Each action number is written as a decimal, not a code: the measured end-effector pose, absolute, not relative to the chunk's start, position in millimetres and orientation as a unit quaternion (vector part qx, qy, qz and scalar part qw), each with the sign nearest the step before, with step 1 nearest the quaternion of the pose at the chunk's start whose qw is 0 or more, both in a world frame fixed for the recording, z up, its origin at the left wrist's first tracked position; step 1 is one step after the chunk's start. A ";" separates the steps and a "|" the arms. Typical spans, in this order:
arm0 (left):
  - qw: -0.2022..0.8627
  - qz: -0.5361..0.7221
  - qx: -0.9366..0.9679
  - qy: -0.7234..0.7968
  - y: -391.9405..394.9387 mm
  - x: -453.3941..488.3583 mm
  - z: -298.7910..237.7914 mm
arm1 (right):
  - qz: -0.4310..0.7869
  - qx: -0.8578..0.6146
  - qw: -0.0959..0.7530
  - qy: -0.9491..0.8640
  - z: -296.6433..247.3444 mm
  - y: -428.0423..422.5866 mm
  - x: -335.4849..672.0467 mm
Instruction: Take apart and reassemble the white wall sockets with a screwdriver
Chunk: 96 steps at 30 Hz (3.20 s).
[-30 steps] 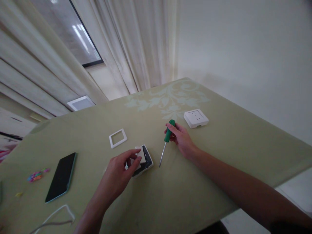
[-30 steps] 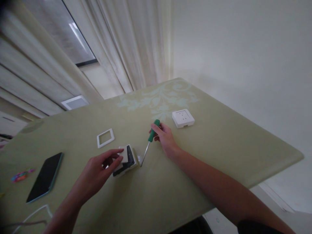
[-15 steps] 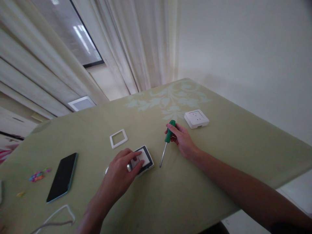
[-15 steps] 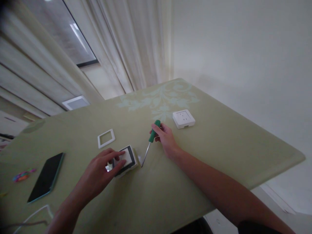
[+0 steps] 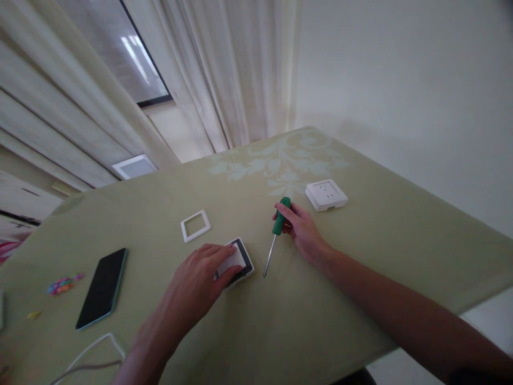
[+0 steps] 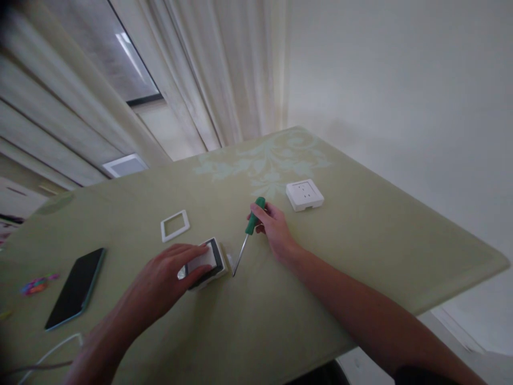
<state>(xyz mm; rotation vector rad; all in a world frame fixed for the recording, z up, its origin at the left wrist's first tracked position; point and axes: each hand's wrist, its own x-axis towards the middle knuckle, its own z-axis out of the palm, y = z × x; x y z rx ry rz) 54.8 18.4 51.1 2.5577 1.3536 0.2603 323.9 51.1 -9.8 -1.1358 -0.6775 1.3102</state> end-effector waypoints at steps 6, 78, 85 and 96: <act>0.117 0.038 0.873 0.472 23.5 58.7 60.8 | 0.565 -0.489 0.600 -0.285 -8.8 51.2 323.7; 0.175 0.093 0.878 0.436 26.5 54.9 56.1 | 0.572 -0.487 0.597 -0.281 -7.5 50.0 323.9; 0.172 0.042 0.885 0.431 34.1 60.1 68.4 | 0.574 -0.488 0.596 -0.277 -5.2 49.0 323.2; 0.128 -0.038 0.894 0.427 36.4 70.0 78.9 | 0.573 -0.489 0.598 -0.275 -3.7 47.1 322.9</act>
